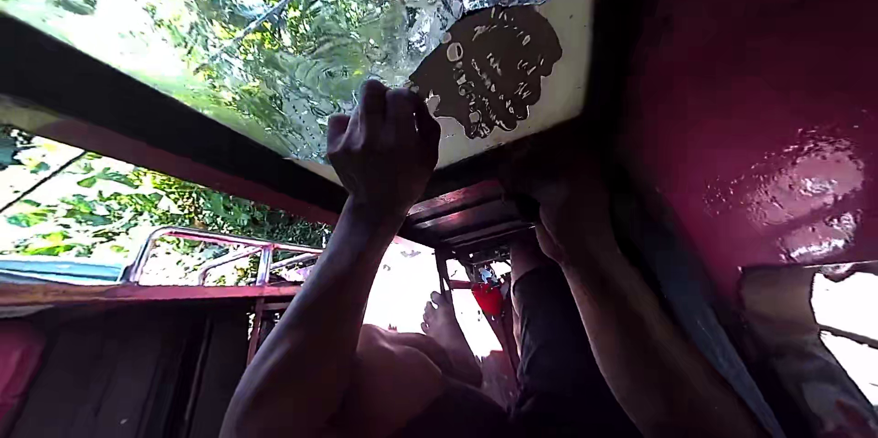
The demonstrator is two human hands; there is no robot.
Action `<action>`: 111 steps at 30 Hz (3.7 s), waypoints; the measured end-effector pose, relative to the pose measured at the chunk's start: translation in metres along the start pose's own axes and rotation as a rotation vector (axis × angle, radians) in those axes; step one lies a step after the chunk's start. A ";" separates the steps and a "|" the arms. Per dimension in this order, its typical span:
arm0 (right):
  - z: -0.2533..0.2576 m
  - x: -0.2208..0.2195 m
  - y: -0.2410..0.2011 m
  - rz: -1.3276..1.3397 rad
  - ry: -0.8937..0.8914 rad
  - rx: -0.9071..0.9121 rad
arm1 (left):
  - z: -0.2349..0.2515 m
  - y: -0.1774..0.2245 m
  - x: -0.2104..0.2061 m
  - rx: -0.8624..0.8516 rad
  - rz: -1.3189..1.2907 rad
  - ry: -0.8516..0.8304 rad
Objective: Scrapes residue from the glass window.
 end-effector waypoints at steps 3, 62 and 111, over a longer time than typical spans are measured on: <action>-0.004 0.006 -0.002 0.062 0.015 -0.009 | 0.001 0.002 0.000 0.018 0.007 -0.048; 0.043 -0.088 -0.037 -0.866 0.412 0.486 | -0.114 -0.151 0.052 0.085 -0.776 0.330; 0.057 -0.093 -0.036 0.179 0.224 -0.073 | -0.117 -0.188 -0.027 0.100 -1.185 0.497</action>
Point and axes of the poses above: each hand's wrist, its own z-axis towards the middle knuckle, its own x-axis out of the back of the hand, y = z × x, the point moved 7 cm from there along z, towards the middle knuckle, and after that the axes turned 14 degrees about -y, right-handed, at the moved point
